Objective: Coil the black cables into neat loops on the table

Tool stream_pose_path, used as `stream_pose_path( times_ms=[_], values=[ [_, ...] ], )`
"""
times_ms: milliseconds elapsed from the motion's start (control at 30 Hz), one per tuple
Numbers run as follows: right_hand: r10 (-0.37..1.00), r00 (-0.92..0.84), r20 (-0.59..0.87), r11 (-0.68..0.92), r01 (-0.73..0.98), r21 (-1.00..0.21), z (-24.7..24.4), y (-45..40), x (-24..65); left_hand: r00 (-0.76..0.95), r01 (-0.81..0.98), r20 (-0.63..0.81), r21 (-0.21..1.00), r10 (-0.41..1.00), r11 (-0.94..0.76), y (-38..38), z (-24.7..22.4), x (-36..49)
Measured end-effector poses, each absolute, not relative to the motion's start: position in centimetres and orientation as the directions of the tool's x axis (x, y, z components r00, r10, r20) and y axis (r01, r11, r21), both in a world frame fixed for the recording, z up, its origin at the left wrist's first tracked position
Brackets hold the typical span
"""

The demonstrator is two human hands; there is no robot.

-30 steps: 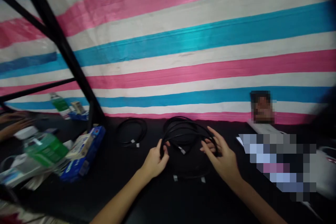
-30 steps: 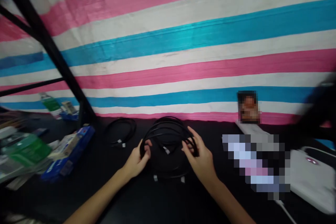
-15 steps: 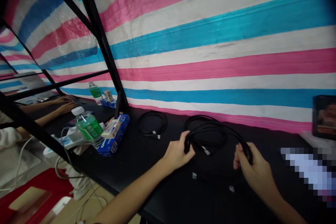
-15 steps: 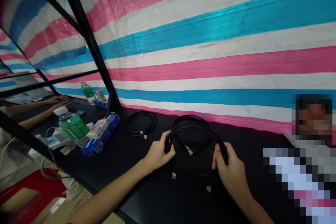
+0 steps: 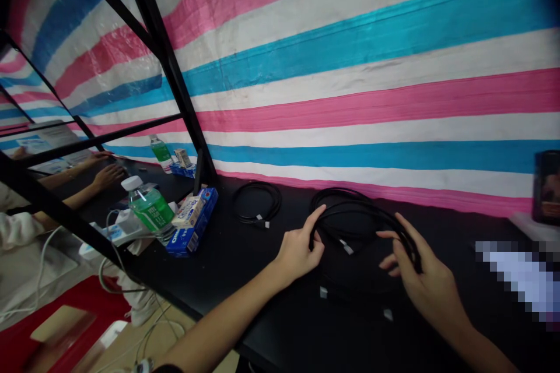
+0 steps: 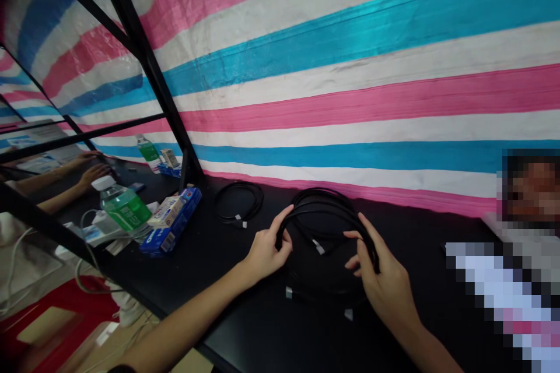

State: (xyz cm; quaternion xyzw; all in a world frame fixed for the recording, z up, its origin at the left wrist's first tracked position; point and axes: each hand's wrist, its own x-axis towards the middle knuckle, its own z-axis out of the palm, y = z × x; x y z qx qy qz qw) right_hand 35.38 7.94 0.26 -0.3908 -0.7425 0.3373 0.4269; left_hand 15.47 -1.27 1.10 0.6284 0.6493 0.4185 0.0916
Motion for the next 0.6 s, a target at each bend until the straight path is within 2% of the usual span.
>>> stream_pose_path(
  times_ms=[300,433,600],
  values=[
    [0.883,-0.327,0.337,0.429,0.273,-0.861,0.22,7.93,35.21,-0.223,0.582,0.365,0.793,0.904,-0.177,-1.27,1.32,15.72],
    [0.884,-0.307,0.352,0.437,0.276,-0.856,0.19,7.82,35.21,-0.295,0.497,0.324,0.855,0.899,-0.146,-1.14,1.07,15.60],
    [0.895,-0.265,0.358,0.425,0.270,-0.864,0.05,8.00,35.15,-0.327,0.490,0.262,0.869,0.908,-0.074,-0.76,0.51,15.12]
  ],
)
